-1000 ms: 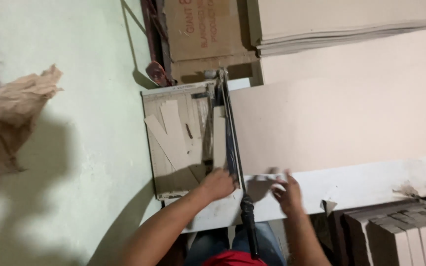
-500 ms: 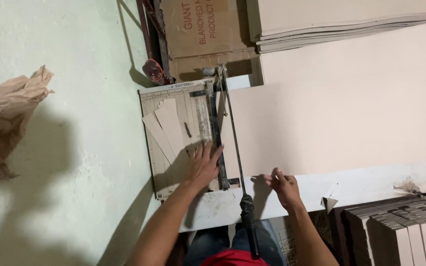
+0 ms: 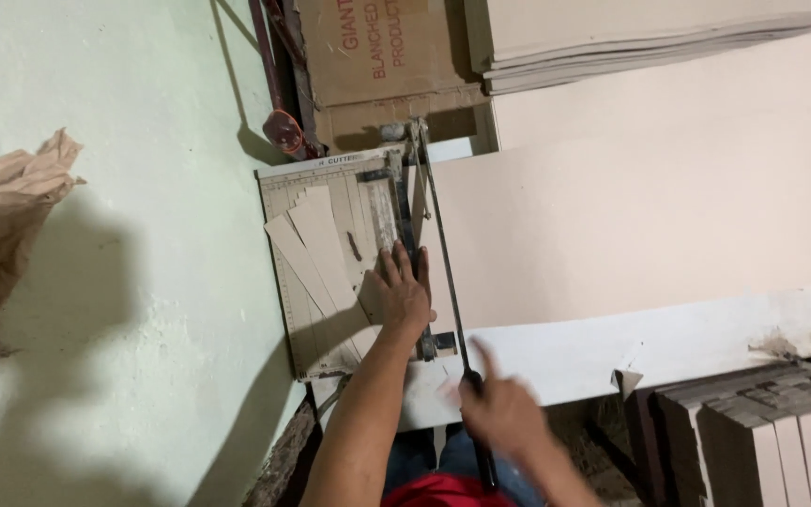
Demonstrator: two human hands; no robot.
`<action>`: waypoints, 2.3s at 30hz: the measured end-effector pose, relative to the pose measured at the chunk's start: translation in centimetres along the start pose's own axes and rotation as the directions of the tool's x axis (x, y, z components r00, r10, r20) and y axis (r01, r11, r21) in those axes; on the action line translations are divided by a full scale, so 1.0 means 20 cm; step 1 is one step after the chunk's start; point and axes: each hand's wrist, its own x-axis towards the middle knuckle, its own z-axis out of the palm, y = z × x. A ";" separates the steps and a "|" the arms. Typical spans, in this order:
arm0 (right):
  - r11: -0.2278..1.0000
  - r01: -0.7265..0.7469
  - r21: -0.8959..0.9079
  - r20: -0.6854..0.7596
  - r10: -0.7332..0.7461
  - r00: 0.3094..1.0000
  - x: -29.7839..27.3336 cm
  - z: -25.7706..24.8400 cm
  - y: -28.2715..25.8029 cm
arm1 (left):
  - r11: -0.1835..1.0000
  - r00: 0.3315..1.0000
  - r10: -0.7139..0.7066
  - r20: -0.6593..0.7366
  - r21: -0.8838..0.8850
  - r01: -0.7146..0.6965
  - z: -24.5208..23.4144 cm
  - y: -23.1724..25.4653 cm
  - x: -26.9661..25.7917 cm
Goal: The person uses a manual paper cutter to trim large sheets of white paper. They align the paper against the machine's guide, pull down the lever to slice the sheet, and then remove the cut pieces. The process is repeated for multiple sheets in a workshop setting.
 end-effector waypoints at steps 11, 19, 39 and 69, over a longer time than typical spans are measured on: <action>0.982 -0.111 -0.152 -0.181 0.083 0.980 0.23 0.78 0.67 | 0.998 1.000 0.020 0.020 -0.062 -0.018 -0.05 0.01 -0.02; 0.991 -0.071 -0.112 -0.157 0.053 0.986 0.23 0.79 0.64 | 1.000 0.999 0.001 0.044 -0.030 0.001 -0.10 -0.02 -0.07; 0.971 -0.232 0.064 0.082 0.227 0.970 -0.12 0.09 0.06 | 0.996 0.996 0.087 -0.034 0.039 -0.086 -0.11 0.01 -0.19; 0.368 -0.034 0.929 -0.227 0.640 0.734 0.52 0.18 0.91 | 0.893 0.912 0.404 -0.066 0.242 -0.379 0.06 -0.60 -0.48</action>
